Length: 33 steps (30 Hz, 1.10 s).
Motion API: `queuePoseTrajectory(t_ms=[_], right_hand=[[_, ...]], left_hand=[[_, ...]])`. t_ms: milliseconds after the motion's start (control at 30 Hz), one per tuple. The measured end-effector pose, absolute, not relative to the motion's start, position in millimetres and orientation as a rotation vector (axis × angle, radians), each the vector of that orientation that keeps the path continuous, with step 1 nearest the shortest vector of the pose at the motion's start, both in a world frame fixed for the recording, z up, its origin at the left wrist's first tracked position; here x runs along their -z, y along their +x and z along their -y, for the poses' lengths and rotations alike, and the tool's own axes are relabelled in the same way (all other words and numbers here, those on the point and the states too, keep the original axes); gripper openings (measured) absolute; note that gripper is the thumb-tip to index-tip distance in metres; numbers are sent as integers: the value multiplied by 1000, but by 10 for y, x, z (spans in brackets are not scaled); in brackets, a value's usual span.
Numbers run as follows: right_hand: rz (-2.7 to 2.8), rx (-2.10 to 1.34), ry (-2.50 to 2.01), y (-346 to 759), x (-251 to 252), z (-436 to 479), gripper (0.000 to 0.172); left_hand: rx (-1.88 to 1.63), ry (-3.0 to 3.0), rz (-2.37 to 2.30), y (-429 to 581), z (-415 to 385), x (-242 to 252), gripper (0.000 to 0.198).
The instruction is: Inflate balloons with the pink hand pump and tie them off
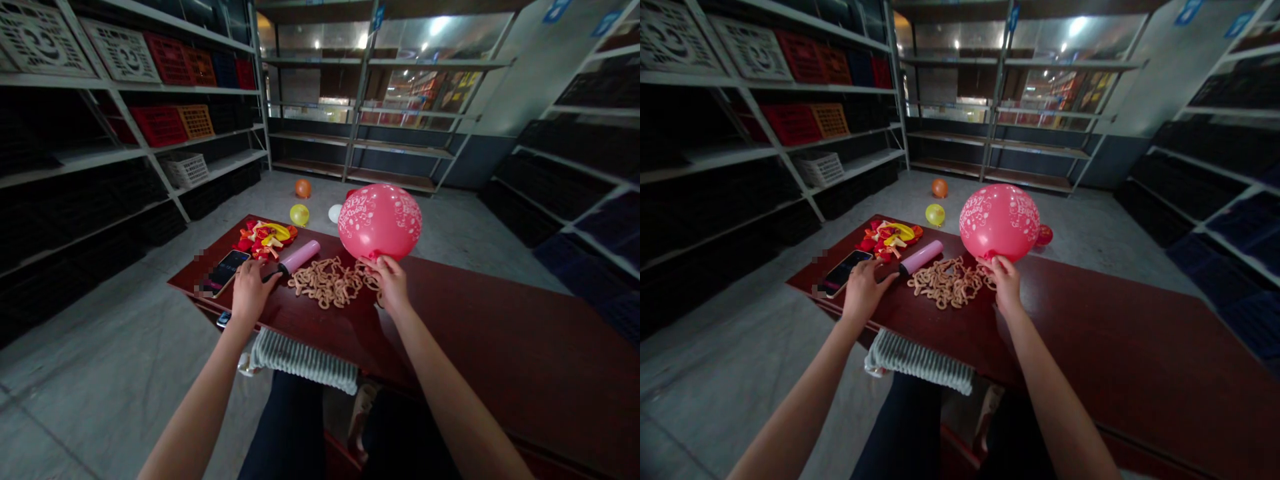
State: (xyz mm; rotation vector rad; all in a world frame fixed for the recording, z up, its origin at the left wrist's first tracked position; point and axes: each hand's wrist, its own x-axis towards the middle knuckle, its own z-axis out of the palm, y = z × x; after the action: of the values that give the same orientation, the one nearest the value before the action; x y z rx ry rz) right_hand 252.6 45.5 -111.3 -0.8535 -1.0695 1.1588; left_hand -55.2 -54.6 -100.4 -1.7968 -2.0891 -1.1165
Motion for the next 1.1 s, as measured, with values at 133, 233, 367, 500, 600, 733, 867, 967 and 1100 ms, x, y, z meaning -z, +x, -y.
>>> queuePoseTrajectory(t_ms=[133, 233, 367, 500, 600, 733, 867, 967, 1100], right_hand=[[1070, -1182, -855, 2628, 1133, -530, 30], [1053, -1184, -844, 2691, 1171, -614, 30], [1012, -1171, -852, 2758, 1269, -720, 28], [993, -1127, -864, 2822, 1342, -768, 26], [965, -1172, -830, 2855, 1316, -762, 23], [934, -1337, -777, 2878, 1209, -714, 21], [864, -1460, -713, 2902, 1119, -649, 24], [852, -1462, -690, 2910, 1092, -611, 29], [1001, -1300, -680, 2885, 1118, -574, 19]], left_hand=[[1611, -2042, 1728, -126, 356, 695, 25], [1980, -2394, 1412, 395, 39, 602, 25], [2315, -2495, 1222, 1093, -430, 682, 26], [2444, -2538, 1073, 1503, -714, 773, 23], [2273, -2762, 977, 1560, -802, 785, 22], [2122, -2880, 967, 1434, -857, 783, 35], [2026, -2889, 970, 1353, -833, 786, 42], [1991, -2802, 837, 1410, -749, 802, 35], [2112, -2614, 769, 1528, -600, 852, 21]])
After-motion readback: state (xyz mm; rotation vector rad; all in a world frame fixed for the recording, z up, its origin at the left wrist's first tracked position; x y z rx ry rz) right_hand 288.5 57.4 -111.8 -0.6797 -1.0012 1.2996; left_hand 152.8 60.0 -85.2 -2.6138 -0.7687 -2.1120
